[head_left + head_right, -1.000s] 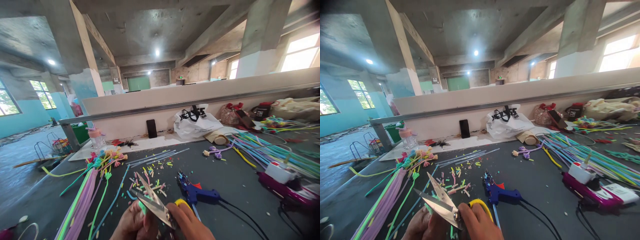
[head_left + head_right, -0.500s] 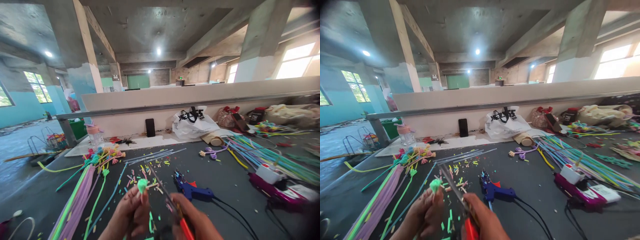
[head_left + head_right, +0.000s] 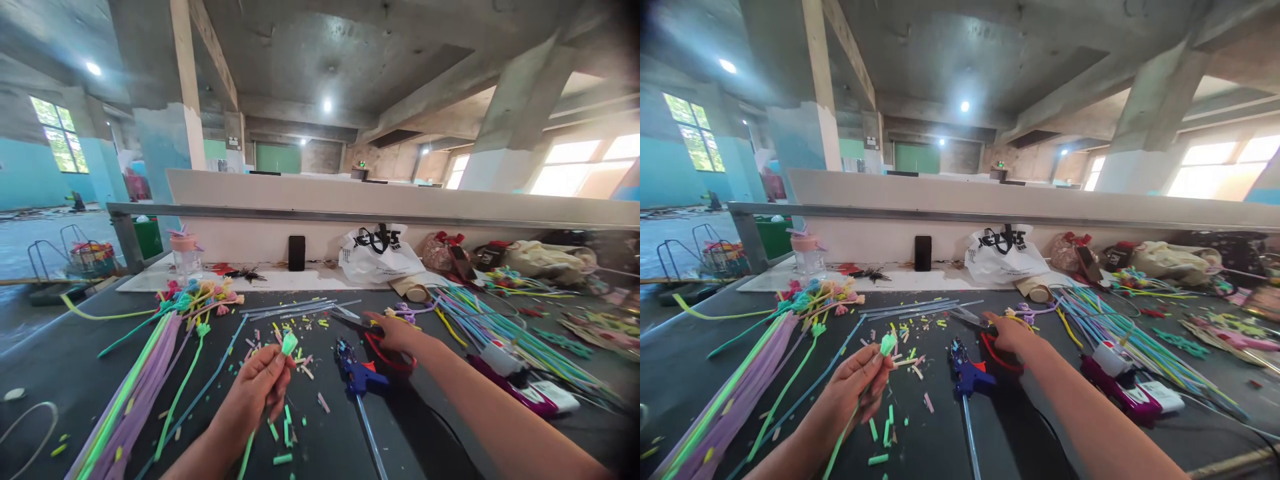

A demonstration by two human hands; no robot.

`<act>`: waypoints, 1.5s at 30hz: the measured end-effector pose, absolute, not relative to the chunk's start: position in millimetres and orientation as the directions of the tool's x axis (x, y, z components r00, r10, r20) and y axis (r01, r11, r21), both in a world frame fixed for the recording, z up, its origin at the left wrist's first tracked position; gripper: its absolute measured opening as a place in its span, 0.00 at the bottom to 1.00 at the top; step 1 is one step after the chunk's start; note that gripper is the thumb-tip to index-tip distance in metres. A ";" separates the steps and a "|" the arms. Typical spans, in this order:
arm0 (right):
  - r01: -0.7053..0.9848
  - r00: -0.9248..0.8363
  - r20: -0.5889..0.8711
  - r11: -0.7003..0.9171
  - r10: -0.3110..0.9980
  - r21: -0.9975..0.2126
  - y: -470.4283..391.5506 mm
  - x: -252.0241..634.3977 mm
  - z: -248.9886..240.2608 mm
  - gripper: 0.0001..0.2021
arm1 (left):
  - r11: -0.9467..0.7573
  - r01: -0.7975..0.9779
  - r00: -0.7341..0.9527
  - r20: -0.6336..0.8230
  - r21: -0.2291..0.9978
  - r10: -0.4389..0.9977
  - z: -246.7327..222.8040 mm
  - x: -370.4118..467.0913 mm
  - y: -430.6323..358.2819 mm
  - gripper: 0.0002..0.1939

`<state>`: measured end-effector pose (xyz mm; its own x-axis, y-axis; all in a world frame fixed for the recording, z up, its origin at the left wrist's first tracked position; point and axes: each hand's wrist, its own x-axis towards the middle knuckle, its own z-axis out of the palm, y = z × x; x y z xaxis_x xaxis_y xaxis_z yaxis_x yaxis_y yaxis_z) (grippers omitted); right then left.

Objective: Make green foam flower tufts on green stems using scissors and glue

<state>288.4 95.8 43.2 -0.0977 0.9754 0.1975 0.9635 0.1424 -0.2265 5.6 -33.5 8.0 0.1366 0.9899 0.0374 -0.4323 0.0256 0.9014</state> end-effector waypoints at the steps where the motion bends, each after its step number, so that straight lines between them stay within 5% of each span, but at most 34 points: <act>1: 0.960 -0.098 0.195 0.145 0.976 -0.240 94.3 286.0 46.3 0.28 | 0.021 -0.416 0.136 0.039 0.909 0.990 7.3 6.1 -33.3 0.16; 8: 0.758 -0.323 0.226 0.394 0.919 -0.519 12.8 215.4 38.9 0.16 | -0.019 -0.295 0.179 0.074 0.955 0.981 4.1 16.9 -34.6 0.16; 10: 0.385 -0.377 0.249 0.396 0.892 -0.834 -8.2 194.6 25.4 0.16 | -0.043 -0.245 0.221 0.099 0.969 0.970 5.8 23.1 -36.0 0.16; 11: 0.244 -0.371 0.260 0.364 0.892 -0.899 -14.4 187.8 19.9 0.18 | -0.058 -0.210 0.250 0.111 0.976 0.962 7.5 26.3 -36.8 0.15; 15: -0.088 -0.350 0.268 0.253 0.898 -0.963 -17.6 185.5 12.3 0.23 | -0.112 -0.031 0.307 0.116 0.993 0.944 16.5 36.9 -37.9 0.13; 23: -0.095 -0.357 0.233 0.214 0.904 -0.972 -14.6 212.9 7.8 0.20 | -0.254 0.283 0.230 0.191 0.925 0.954 10.6 53.2 -33.4 0.12; 33: -0.033 -0.507 0.094 0.089 0.857 -0.995 -15.0 222.3 8.8 0.12 | 0.069 -0.034 0.501 -0.043 0.997 0.864 -5.0 45.7 -30.9 0.13; 45: -0.003 -0.541 0.009 0.009 0.841 -1.000 -17.3 217.9 -0.3 0.11 | 0.229 -0.015 0.596 -0.176 0.973 0.784 -4.9 41.1 -32.7 0.13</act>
<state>217.9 -17.3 -0.3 -0.5408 0.8411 0.0089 -0.0033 0.0085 -1.0000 41.1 -32.7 -4.9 0.5957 0.7838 -0.1757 -0.0149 0.2294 0.9732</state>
